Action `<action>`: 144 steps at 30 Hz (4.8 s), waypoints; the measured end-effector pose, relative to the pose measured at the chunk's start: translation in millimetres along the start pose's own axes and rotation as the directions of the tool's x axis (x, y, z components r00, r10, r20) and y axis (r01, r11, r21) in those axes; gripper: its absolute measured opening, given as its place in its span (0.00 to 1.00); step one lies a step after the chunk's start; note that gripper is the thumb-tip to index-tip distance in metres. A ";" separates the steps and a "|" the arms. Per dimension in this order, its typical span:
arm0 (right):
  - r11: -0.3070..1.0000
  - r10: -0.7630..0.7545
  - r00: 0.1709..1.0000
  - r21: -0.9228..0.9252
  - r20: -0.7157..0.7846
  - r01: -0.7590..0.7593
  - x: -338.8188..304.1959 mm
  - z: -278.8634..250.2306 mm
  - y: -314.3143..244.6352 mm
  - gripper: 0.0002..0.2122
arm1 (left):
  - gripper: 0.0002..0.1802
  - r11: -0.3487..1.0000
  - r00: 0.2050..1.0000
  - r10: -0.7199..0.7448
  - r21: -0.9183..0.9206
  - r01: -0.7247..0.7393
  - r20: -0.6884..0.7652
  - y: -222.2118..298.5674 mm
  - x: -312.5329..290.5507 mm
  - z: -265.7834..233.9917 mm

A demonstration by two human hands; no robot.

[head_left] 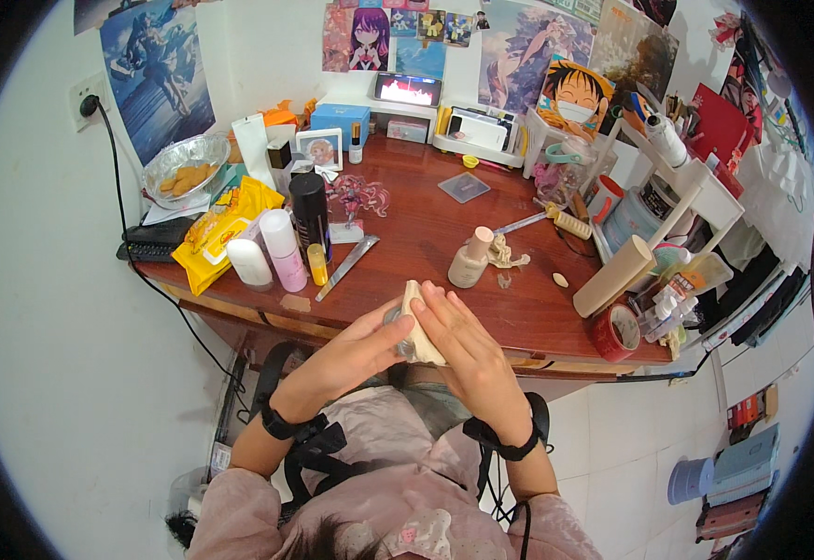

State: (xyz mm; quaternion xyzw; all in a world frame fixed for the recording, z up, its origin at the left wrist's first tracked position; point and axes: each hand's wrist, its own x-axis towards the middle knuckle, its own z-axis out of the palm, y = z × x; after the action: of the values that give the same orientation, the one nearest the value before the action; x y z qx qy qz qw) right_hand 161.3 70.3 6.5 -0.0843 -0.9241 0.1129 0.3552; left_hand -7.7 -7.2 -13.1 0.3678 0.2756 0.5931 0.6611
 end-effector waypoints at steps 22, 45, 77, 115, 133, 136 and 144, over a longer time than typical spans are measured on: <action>0.985 0.114 0.936 0.160 -0.333 -0.063 -12.2 18.4 6.2 0.17 | 0.19 0.822 0.977 0.207 0.532 -0.205 0.057 -0.3 8.9 2.2; 0.954 0.181 0.983 0.248 -0.038 -0.166 -7.0 23.0 -2.1 0.27 | 0.37 0.752 0.967 0.253 0.630 -0.193 -0.006 -7.5 5.6 6.1; 0.989 -0.148 0.945 -0.044 -0.293 0.142 -11.8 23.6 3.0 0.20 | 0.27 0.995 0.995 -0.027 0.098 0.017 0.096 -4.3 9.8 -9.4; 0.982 0.040 0.971 0.190 -0.235 0.005 -7.7 -1.9 -2.2 0.25 | 0.11 0.935 0.989 -0.016 0.352 -0.037 0.146 14.6 1.9 -2.0; 0.979 0.069 0.982 0.203 -0.179 -0.031 -11.7 -8.3 -1.8 0.27 | 0.09 0.850 0.995 0.060 0.518 -0.093 0.080 17.6 -2.8 2.2; 0.983 0.014 0.976 0.183 -0.218 0.027 -15.5 -3.5 4.0 0.27 | 0.09 0.865 0.994 0.061 0.492 -0.099 0.092 16.3 -1.8 1.0; 0.973 0.019 0.979 0.228 -0.202 0.028 -10.9 -6.0 2.0 0.28 | 0.10 0.878 0.993 0.074 0.467 -0.109 0.093 17.1 -2.1 -0.5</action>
State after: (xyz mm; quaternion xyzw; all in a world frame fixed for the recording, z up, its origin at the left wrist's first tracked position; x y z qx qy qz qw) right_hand 173.5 70.5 3.4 -0.0518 -0.8639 0.2091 0.4552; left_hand -18.3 -8.7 0.4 0.5510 0.3695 0.5255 0.5326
